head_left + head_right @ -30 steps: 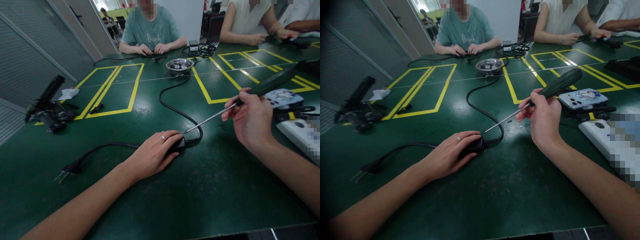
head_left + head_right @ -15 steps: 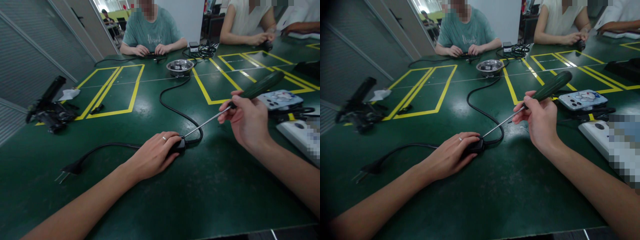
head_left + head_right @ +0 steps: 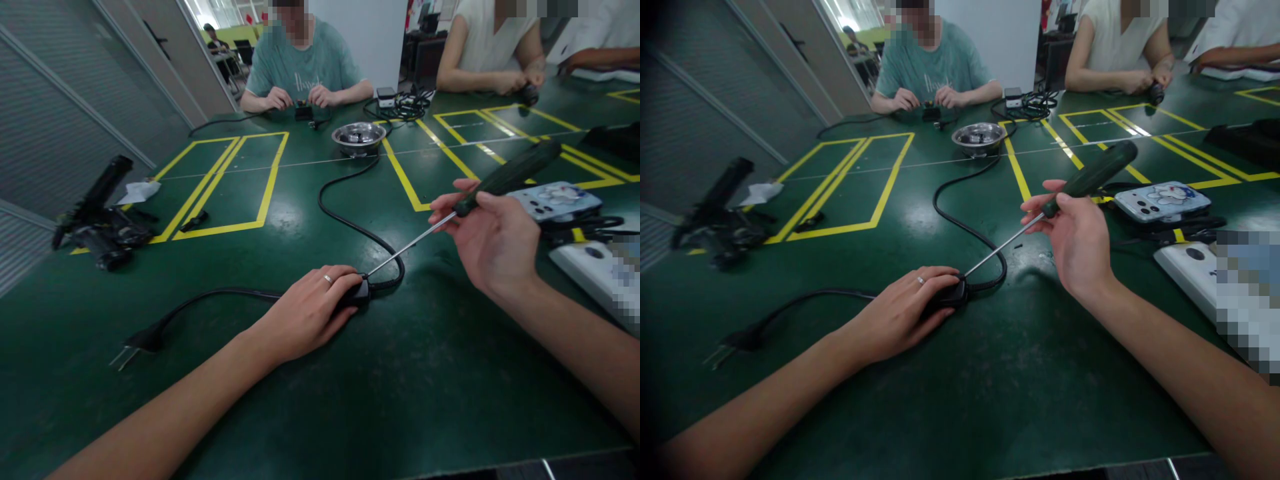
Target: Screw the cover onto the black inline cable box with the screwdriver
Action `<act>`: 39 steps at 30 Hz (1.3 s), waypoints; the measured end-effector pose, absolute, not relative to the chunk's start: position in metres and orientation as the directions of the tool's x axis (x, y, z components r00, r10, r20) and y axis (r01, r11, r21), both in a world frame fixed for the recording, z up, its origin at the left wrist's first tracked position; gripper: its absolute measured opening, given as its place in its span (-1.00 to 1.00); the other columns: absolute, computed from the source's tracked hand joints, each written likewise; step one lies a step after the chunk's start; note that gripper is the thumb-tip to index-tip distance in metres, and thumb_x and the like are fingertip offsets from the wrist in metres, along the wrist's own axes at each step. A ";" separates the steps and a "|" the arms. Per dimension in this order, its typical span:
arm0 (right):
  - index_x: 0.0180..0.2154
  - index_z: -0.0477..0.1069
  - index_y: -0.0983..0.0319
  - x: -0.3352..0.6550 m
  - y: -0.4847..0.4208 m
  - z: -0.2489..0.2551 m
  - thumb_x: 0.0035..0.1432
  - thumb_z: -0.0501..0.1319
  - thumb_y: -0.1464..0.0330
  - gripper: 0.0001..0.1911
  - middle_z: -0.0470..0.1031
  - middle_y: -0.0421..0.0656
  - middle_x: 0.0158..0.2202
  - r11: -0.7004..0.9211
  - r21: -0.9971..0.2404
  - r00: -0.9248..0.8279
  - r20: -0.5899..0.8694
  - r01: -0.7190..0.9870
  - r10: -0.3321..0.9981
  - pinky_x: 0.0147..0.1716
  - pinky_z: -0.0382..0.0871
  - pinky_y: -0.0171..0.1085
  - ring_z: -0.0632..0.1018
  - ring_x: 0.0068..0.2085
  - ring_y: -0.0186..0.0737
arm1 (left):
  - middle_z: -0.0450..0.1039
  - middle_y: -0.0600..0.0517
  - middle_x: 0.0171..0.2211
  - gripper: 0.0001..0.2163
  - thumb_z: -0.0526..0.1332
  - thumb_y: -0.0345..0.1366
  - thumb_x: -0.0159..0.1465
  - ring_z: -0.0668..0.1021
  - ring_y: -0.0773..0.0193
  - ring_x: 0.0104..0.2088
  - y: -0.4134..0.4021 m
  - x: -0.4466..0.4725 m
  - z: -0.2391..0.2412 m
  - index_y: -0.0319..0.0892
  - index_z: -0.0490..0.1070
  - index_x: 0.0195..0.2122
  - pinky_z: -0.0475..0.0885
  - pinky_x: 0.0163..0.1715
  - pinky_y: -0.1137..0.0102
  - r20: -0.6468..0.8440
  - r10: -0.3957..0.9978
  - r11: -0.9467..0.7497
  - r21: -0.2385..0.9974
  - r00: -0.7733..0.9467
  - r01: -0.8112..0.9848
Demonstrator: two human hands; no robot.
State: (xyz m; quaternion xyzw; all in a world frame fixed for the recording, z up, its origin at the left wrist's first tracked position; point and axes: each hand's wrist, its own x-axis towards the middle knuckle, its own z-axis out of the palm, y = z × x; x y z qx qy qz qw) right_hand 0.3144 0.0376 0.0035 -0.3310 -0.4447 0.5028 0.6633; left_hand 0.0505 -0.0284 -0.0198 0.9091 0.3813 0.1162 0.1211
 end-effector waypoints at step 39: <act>-0.38 0.39 0.17 0.311 0.037 0.003 0.15 0.26 0.29 -0.88 0.50 -0.21 -0.43 0.375 -0.890 0.202 0.329 -0.260 0.922 -0.44 0.38 -0.27 0.51 -0.41 -0.29 | 0.29 -0.15 0.16 -0.63 0.07 -0.26 0.40 0.40 0.08 0.09 -0.028 0.050 -0.020 -0.19 0.14 0.20 0.38 0.08 0.10 0.120 0.718 -0.687 0.287 0.686 0.668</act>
